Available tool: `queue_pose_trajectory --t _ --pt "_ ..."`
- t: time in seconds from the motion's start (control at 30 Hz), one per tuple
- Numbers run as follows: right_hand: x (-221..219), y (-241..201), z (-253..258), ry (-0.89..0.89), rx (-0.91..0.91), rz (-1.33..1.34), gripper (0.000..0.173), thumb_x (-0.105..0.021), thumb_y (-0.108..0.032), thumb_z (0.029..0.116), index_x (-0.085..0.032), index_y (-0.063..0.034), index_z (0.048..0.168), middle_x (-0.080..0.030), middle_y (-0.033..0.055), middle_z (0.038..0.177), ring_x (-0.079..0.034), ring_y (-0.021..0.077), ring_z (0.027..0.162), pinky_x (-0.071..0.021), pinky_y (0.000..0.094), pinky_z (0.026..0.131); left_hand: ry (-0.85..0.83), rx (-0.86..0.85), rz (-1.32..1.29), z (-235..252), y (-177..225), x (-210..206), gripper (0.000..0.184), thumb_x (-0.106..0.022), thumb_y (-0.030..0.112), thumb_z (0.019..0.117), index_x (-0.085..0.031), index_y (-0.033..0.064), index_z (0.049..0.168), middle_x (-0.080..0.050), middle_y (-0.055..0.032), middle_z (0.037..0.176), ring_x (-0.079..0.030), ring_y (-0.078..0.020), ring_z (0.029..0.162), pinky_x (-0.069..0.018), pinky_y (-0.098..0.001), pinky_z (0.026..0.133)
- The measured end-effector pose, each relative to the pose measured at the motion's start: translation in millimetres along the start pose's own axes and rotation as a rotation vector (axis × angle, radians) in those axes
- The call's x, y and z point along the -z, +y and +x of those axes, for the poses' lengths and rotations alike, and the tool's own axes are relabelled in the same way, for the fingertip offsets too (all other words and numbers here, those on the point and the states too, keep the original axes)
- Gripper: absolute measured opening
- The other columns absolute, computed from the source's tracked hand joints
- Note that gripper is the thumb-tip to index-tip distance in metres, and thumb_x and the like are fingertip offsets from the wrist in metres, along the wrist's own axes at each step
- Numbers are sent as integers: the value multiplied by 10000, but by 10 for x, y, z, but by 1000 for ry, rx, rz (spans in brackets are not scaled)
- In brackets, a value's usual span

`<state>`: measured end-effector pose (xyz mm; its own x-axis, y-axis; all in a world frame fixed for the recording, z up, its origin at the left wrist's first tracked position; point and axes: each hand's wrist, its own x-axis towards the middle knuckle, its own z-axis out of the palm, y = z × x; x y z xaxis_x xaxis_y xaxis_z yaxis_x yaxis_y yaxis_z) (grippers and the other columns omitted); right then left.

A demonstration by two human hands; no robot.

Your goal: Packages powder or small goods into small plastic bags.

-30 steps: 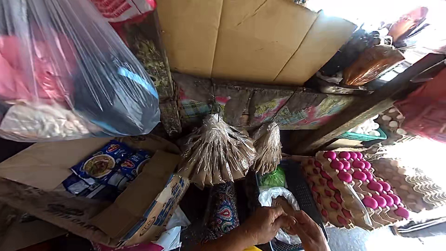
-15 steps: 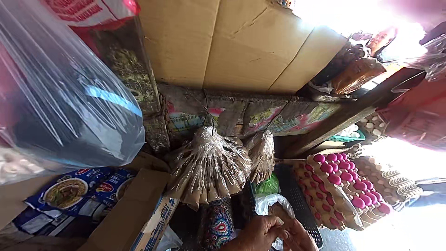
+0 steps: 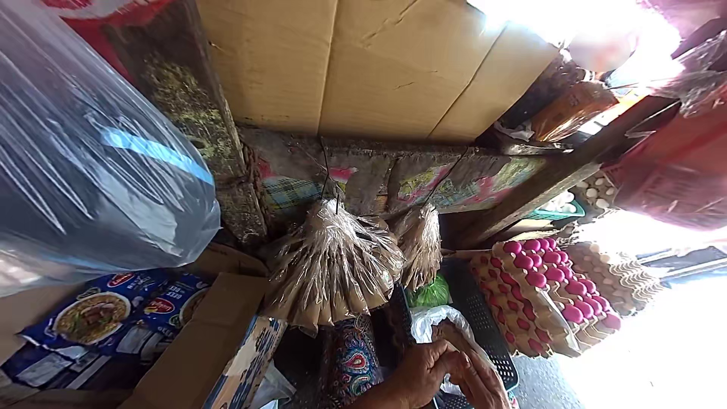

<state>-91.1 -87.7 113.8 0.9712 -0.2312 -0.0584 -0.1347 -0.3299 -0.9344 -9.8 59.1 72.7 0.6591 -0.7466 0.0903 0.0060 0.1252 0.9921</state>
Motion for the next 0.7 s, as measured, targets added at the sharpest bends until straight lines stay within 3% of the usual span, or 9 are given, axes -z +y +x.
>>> queue_pose_trajectory --t 0.1,0.17,0.27,0.37,0.47,0.57,0.63,0.7 --pt "23 -19 -63 16 -50 107 287 -389 -109 1056 -634 -92 907 -567 -141 641 -498 -59 539 -443 138 538 -6 8 -60 4 -14 -63 303 -482 233 1082 -638 -20 1019 -558 -3 772 -495 -35 664 -434 -221 659" --pt "83 19 -101 19 -58 131 224 -434 -105 1052 -628 -80 943 -603 -101 684 -577 -9 584 -528 190 587 8 3 -67 -7 -11 -106 274 -505 215 1071 -650 -16 1040 -570 15 778 -496 -9 661 -433 -194 652" --pt "162 136 -145 51 52 78 97 -535 -81 993 -622 -39 997 -653 -47 791 -632 22 658 -572 218 625 14 14 -35 -21 39 -160 268 -512 178 1066 -638 -53 1120 -638 -55 904 -577 -46 786 -492 -233 769" --pt "198 176 -198 113 242 -93 166 -571 -132 988 -669 1 996 -674 -12 823 -626 6 696 -559 211 658 35 28 25 -33 151 -278 269 -503 146 1060 -622 -70 1168 -653 -86 959 -598 -71 822 -510 -257 788" --pt "250 77 -283 166 268 -175 250 -521 -170 1025 -659 9 919 -602 -28 741 -557 -22 663 -491 186 639 32 39 48 -64 264 -438 280 -484 123 1059 -596 -93 1198 -649 -85 970 -592 -53 818 -510 -239 776" --pt "319 52 -346 159 192 -61 322 -449 -211 1063 -637 -46 860 -525 -94 669 -491 -46 596 -445 167 596 29 43 31 -111 327 -580 261 -484 126 1060 -614 -79 1156 -634 -28 905 -575 -12 780 -501 -210 754" --pt "375 106 -406 144 132 118 325 -423 -227 1072 -615 -116 836 -535 -113 651 -494 -28 562 -452 172 560 40 34 24 -161 333 -660 215 -497 109 1058 -632 -48 1113 -620 4 850 -563 0 736 -495 -192 711" --pt "445 172 -427 163 129 266 363 -369 -277 1098 -613 -152 859 -584 -93 689 -561 18 590 -523 219 586 67 4 22 -177 319 -705 185 -493 101 1055 -640 -10 1071 -603 31 799 -542 1 685 -475 -179 652"
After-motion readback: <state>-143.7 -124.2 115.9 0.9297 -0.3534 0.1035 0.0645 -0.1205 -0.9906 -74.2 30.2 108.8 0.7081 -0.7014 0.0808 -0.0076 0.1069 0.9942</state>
